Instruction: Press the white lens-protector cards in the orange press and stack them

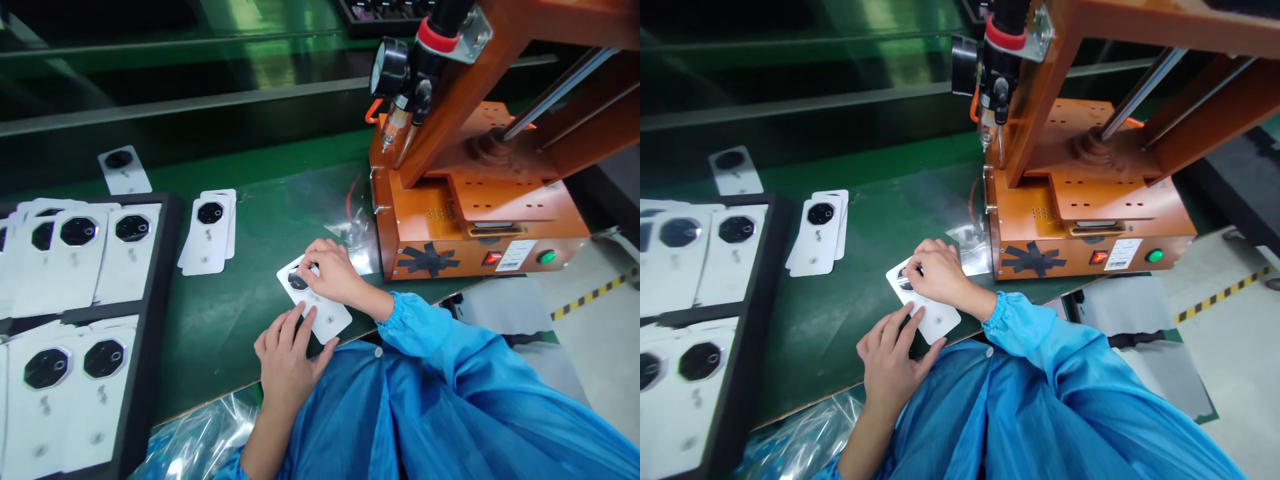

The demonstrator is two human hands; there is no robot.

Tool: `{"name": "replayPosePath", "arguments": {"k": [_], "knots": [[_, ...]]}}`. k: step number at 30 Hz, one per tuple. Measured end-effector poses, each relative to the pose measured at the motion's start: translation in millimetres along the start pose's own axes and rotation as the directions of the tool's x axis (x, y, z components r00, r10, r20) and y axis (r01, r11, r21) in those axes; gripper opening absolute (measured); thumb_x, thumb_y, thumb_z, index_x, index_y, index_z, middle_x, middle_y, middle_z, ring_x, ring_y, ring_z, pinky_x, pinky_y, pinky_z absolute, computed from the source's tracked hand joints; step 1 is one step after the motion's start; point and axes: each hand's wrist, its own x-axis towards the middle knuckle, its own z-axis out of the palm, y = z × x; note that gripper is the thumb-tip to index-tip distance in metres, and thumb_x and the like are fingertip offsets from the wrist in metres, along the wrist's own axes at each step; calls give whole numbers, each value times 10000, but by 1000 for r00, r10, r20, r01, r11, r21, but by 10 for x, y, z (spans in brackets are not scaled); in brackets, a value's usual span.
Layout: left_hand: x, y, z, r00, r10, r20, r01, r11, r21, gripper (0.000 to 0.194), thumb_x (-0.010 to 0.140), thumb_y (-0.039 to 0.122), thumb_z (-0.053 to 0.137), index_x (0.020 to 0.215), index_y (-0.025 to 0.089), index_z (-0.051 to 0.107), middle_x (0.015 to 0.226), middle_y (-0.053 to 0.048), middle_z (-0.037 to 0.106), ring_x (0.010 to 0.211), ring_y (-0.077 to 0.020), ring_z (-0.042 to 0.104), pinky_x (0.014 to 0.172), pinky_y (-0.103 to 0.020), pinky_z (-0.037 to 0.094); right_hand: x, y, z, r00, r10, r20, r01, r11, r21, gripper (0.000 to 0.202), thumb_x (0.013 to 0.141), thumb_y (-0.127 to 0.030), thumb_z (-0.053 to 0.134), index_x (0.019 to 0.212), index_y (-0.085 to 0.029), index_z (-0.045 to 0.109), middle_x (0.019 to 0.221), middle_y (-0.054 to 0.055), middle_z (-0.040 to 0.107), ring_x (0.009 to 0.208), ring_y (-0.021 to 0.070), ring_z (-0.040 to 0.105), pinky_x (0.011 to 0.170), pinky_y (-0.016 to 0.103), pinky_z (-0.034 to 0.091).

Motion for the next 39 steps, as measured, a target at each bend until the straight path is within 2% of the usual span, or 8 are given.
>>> {"name": "replayPosePath", "arguments": {"k": [19, 25, 29, 31, 33, 35, 37, 39], "knots": [[1, 2, 11, 1000, -7, -16, 7, 1000, -8, 523, 866, 507, 716, 1313, 245, 643, 1363, -122, 666, 1180, -326, 596, 954, -464, 379, -35, 83, 66, 990, -96, -104, 81, 987, -141, 138, 922, -268, 667, 813, -197, 712, 1037, 49, 620, 998, 212, 517, 854, 369, 396], [0, -7, 8, 1000, 5, -19, -5, 1000, -11, 518, 868, 500, 721, 1308, 235, 651, 1357, -124, 667, 1185, -325, 589, 958, -465, 384, -150, 63, -8, 978, -183, -98, 148, 946, -287, 190, 980, -317, 599, 1013, -180, 726, 1102, 98, 600, 1035, 257, 499, 875, 424, 411], [-15, -6, 7, 1000, -9, -24, 8, 1000, -22, 519, 873, 508, 717, 1320, 254, 645, 1361, -118, 667, 1194, -326, 588, 970, -470, 379, -415, 27, -221, 969, -229, -92, 193, 935, -296, 346, 989, -306, 574, 1301, -164, 624, 1231, 145, 596, 1112, 296, 524, 919, 457, 430], [-16, -15, 10, 1000, -8, -13, 7, 1000, -28, 530, 878, 499, 714, 1341, 256, 630, 1378, -120, 657, 1202, -328, 583, 975, -475, 376, -625, 53, -315, 956, -294, 17, 289, 927, -239, 460, 982, -353, 594, 1409, -188, 549, 1281, 144, 615, 1152, 297, 555, 950, 458, 443], [-20, -40, 18, 1000, 14, 4, -14, 999, -34, 547, 880, 488, 716, 1363, 255, 613, 1395, -128, 644, 1206, -331, 582, 978, -479, 374, -851, 136, -341, 913, -377, 156, 400, 902, -163, 605, 946, -441, 652, 1478, -209, 482, 1376, 144, 607, 1252, 300, 556, 1010, 459, 444], [-32, -79, 22, 999, 41, 3, -41, 998, -47, 545, 880, 464, 719, 1374, 265, 604, 1384, -130, 648, 1195, -329, 590, 974, -478, 381, -1061, 265, -281, 866, -444, 231, 481, 866, -140, 754, 888, -493, 723, 1514, -190, 432, 1491, 166, 543, 1395, 312, 485, 1094, 471, 420], [-44, -129, 11, 997, 74, -7, -75, 994, -85, 542, 887, 432, 710, 1395, 287, 588, 1337, -123, 668, 1167, -324, 605, 959, -473, 398, -1230, 402, -174, 843, -490, 223, 532, 820, -209, 685, 906, -407, 725, 1489, -168, 458, 1518, 172, 528, 1460, 297, 437, 1148, 471, 401], [-19, -186, -24, 994, 110, -4, -109, 982, -156, 569, 911, 441, 653, 1454, 313, 539, 1333, -123, 657, 1167, -334, 608, 942, -483, 422, -1355, 498, -90, 826, -540, 158, 562, 773, -294, 421, 972, -270, 639, 1379, -192, 565, 1456, 133, 602, 1426, 246, 493, 1147, 447, 427]]}}
